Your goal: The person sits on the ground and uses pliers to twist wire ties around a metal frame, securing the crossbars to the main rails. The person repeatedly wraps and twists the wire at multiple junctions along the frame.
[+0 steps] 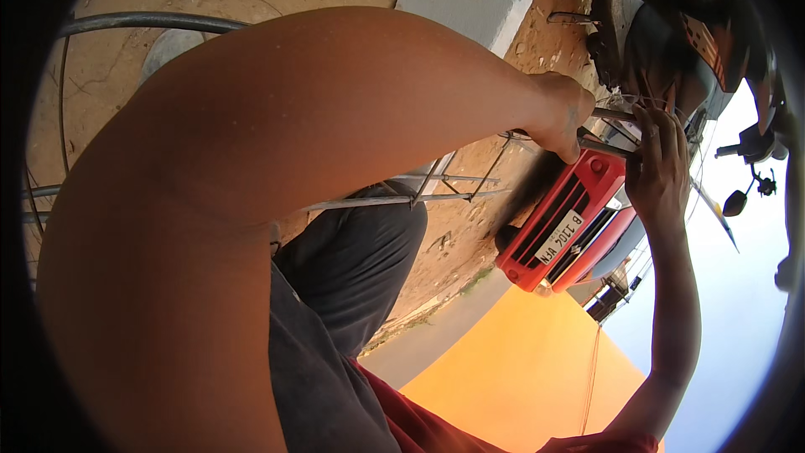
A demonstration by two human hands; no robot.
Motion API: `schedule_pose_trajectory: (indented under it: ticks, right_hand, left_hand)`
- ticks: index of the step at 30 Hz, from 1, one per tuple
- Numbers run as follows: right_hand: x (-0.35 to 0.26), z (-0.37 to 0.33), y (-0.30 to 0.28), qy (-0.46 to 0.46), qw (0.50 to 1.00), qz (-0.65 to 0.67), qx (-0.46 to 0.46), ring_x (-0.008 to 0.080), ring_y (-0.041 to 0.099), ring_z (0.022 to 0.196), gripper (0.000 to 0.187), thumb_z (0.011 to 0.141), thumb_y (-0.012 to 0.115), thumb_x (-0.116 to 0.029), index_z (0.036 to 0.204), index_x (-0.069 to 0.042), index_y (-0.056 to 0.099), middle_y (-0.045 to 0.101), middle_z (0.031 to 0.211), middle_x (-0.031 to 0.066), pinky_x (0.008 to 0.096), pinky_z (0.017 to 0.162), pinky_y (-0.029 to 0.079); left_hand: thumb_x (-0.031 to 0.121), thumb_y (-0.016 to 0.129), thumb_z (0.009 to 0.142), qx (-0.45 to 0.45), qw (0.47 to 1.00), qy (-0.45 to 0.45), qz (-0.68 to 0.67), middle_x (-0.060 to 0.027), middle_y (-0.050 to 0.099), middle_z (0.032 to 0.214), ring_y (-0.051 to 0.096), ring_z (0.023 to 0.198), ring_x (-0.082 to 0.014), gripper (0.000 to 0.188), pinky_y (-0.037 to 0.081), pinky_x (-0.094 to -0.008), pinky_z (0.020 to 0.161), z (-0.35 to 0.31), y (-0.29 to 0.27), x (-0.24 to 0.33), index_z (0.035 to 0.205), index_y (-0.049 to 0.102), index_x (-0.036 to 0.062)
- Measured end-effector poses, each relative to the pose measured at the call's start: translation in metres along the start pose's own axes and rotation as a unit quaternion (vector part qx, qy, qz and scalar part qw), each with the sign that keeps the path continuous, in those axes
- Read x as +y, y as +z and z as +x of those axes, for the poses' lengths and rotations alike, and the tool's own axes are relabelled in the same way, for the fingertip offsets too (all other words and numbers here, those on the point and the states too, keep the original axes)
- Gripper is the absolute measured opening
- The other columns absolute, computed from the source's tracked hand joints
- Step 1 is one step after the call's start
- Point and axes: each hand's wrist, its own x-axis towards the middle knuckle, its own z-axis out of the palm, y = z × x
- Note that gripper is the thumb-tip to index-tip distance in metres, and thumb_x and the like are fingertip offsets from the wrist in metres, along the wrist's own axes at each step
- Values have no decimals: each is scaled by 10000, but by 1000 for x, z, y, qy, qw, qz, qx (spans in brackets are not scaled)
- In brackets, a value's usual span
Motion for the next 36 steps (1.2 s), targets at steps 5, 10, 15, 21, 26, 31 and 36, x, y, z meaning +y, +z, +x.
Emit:
schedule_pose_trajectory:
  ticks: [5, 10, 15, 21, 26, 31, 36]
  right_hand:
    - [14, 4, 29, -50, 994, 44, 90, 350, 553, 1156, 468, 687, 740, -62, 1128, -45, 586, 568, 1217, 160, 454, 919, 487]
    - [16, 9, 44, -37, 998, 22, 56, 340, 498, 1260, 399, 690, 600, 115, 1067, -16, 603, 545, 1306, 132, 440, 976, 489]
    - [17, 24, 57, -57, 994, 75, 63, 354, 499, 1239, 414, 660, 560, 170, 1032, -10, 587, 550, 1252, 146, 445, 977, 470]
    - [20, 18, 70, -11, 980, 192, 41, 370, 562, 1052, 342, 634, 568, 154, 929, -17, 545, 583, 1070, 144, 477, 851, 471]
    - [20, 29, 58, -27, 987, 154, 22, 373, 598, 885, 342, 598, 599, 100, 911, -40, 582, 620, 911, 132, 473, 756, 486]
    - [37, 49, 27, 27, 944, 156, -289, 317, 655, 753, 163, 683, 632, -59, 837, -18, 664, 643, 752, 129, 422, 707, 519]
    - [36, 74, -14, 58, 820, 237, -518, 234, 673, 660, 183, 764, 635, -181, 800, -10, 693, 692, 751, 108, 354, 608, 534]
  left_hand:
    - [377, 790, 699, -4, 999, -8, 47, -151, 692, 904, 680, 850, -301, 594, 532, -372, 724, 5, -1, -1, 1055, 565, -41]
    - [384, 807, 694, 2, 996, -34, 83, -160, 701, 872, 686, 841, -324, 640, 535, -374, 713, 4, -4, 5, 1085, 558, -57]
    - [374, 809, 696, 3, 996, -61, 65, -163, 702, 870, 686, 838, -333, 659, 541, -389, 729, 6, -7, -4, 1143, 561, -43]
    - [342, 790, 695, -7, 996, -59, 66, -161, 703, 874, 689, 837, -312, 550, 544, -397, 746, 14, 3, -5, 1089, 628, -5]
    - [380, 794, 663, -6, 994, -58, 93, -131, 706, 834, 693, 817, -280, 428, 544, -402, 732, 12, 6, 7, 883, 704, 24]
    - [390, 800, 670, -5, 996, -85, 10, -88, 702, 812, 687, 761, -253, 372, 545, -387, 675, 6, 4, 21, 812, 718, 57]
    - [326, 833, 693, -131, 961, -127, -210, -17, 633, 754, 601, 631, -166, 311, 511, -340, 552, 17, 3, 18, 800, 680, 78]
